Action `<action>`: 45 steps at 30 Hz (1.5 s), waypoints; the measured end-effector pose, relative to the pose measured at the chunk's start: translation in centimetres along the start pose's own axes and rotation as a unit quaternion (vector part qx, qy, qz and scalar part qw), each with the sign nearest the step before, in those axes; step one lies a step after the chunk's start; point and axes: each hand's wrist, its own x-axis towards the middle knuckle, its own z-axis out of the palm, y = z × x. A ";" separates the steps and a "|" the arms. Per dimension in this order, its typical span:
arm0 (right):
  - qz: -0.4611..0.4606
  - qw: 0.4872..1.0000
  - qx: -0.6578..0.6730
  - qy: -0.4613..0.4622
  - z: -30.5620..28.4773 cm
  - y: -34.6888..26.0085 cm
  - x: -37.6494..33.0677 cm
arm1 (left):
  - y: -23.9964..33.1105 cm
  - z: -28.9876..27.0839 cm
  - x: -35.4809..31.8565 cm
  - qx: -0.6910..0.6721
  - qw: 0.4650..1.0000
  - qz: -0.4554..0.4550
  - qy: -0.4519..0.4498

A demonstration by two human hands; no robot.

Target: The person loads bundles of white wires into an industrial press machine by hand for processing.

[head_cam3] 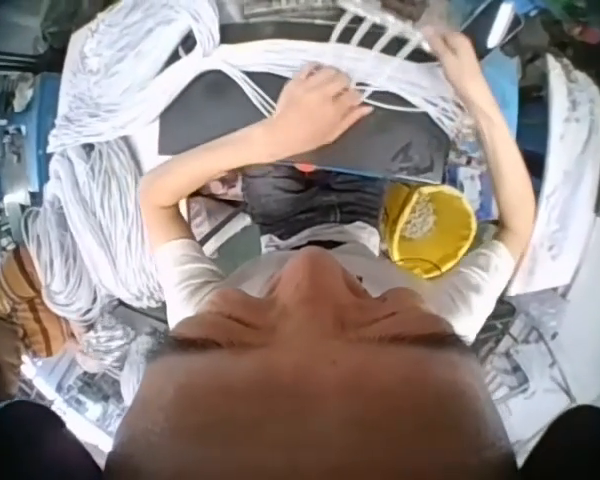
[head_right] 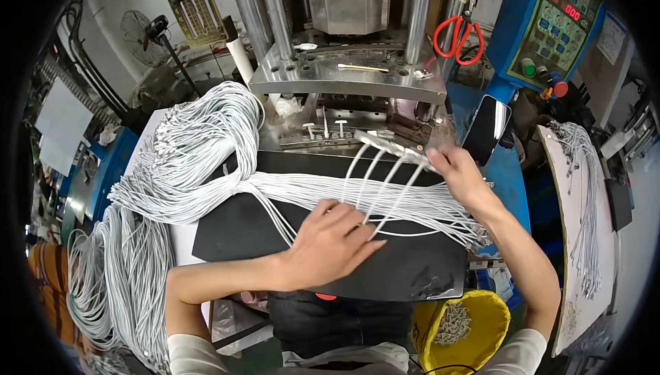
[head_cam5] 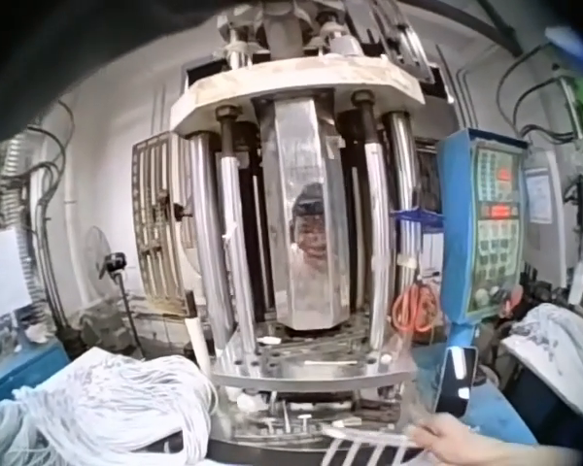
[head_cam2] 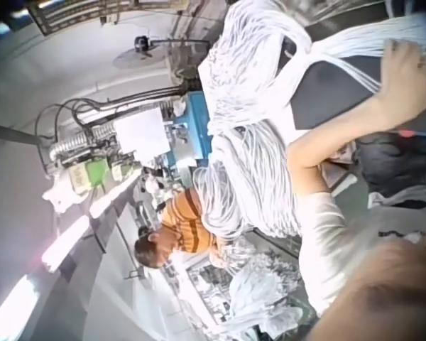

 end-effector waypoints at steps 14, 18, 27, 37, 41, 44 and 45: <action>-0.421 0.888 -0.050 0.178 7.8 13.6 30.4 | -11.6 3.2 7.9 0.151 0.969 -0.181 0.069; -0.229 0.935 -0.261 0.071 7.9 3.8 21.7 | -12.9 0.7 1.3 0.159 0.966 -0.205 -0.013; -0.323 0.807 -0.458 0.185 11.2 -2.1 11.2 | -14.0 -0.7 6.7 0.033 0.982 -0.162 -0.094; -0.214 0.804 -0.534 0.150 12.4 -3.2 12.1 | -17.3 2.5 8.5 0.069 0.979 -0.140 -0.132; -0.270 0.871 -0.402 0.085 11.0 -0.8 15.1 | -17.0 1.8 10.6 -0.013 0.967 -0.203 -0.154; -0.303 0.898 -0.305 0.092 10.1 -1.6 14.4 | -16.0 0.9 11.4 -0.058 0.951 -0.253 -0.166; -0.305 0.896 -0.307 0.099 9.7 -1.7 13.7 | -15.6 0.4 11.5 -0.073 0.939 -0.286 -0.179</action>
